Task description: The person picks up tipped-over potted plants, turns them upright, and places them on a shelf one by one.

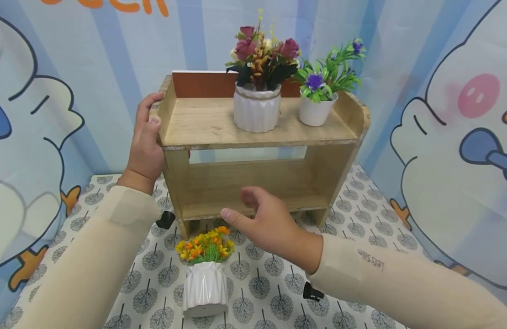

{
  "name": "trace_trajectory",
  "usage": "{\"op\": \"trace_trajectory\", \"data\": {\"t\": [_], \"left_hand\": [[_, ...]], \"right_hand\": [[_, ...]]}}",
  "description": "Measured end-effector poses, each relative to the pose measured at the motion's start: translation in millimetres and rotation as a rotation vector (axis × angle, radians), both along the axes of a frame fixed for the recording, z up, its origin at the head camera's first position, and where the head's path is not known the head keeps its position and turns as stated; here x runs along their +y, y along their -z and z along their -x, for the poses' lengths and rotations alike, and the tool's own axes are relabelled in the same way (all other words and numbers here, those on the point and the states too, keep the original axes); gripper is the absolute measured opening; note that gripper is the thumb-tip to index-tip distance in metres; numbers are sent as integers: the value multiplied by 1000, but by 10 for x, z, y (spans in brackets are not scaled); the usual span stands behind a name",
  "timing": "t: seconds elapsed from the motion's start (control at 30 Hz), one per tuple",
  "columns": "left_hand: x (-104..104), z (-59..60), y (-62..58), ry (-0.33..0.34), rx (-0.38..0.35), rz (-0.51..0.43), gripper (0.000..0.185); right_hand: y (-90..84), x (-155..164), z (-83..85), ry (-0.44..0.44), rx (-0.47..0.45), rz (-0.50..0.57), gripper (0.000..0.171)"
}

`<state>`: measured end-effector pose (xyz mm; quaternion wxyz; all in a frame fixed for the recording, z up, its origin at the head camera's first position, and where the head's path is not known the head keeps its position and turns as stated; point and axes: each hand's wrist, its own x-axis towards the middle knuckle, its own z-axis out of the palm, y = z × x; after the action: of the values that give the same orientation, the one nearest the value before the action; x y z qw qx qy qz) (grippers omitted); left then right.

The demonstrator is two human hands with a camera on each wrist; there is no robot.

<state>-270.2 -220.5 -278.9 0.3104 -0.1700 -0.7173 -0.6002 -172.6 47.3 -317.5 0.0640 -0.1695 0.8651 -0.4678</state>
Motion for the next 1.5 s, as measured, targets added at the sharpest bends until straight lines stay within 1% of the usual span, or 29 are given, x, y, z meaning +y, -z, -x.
{"op": "trace_trajectory", "data": {"t": [0.07,0.3,0.4,0.53,0.63,0.73,0.87,0.97,1.13,1.27,1.33,1.5], "left_hand": [[0,3,-3,3,3,-1,58],[-10,-5,-3,4,0,-8,57],[-11,-11,-1,3,-5,-3,57],[-6,-21,4,5,-15,-7,57],[-1,-26,10,11,-20,-16,57],[4,-24,13,22,-18,-29,56],[7,-22,12,21,-13,-28,56],[12,-25,5,14,-17,-18,57],[15,-21,-1,11,-21,-11,57],[14,-16,-4,14,-17,-14,57],[15,-14,-7,15,-17,-15,57],[13,-13,-7,9,-20,-11,57]], "right_hand": [[79,-16,9,-8,-27,-24,80],[359,-83,31,-69,-190,-94,88],[480,-109,21,-104,-218,-136,86],[614,-150,-5,-149,-230,-185,81],[710,-192,-22,-183,-245,-192,81],[792,-229,-43,-192,-239,-225,81],[885,-266,-72,-173,-239,-279,81],[939,-292,-88,-168,-259,-272,79],[973,-347,-107,-169,-288,-252,61],[1019,-388,-110,-172,-324,-257,64],[1042,-398,-119,-173,-344,-251,60],[1105,-424,-129,-184,-378,-281,61]]}}
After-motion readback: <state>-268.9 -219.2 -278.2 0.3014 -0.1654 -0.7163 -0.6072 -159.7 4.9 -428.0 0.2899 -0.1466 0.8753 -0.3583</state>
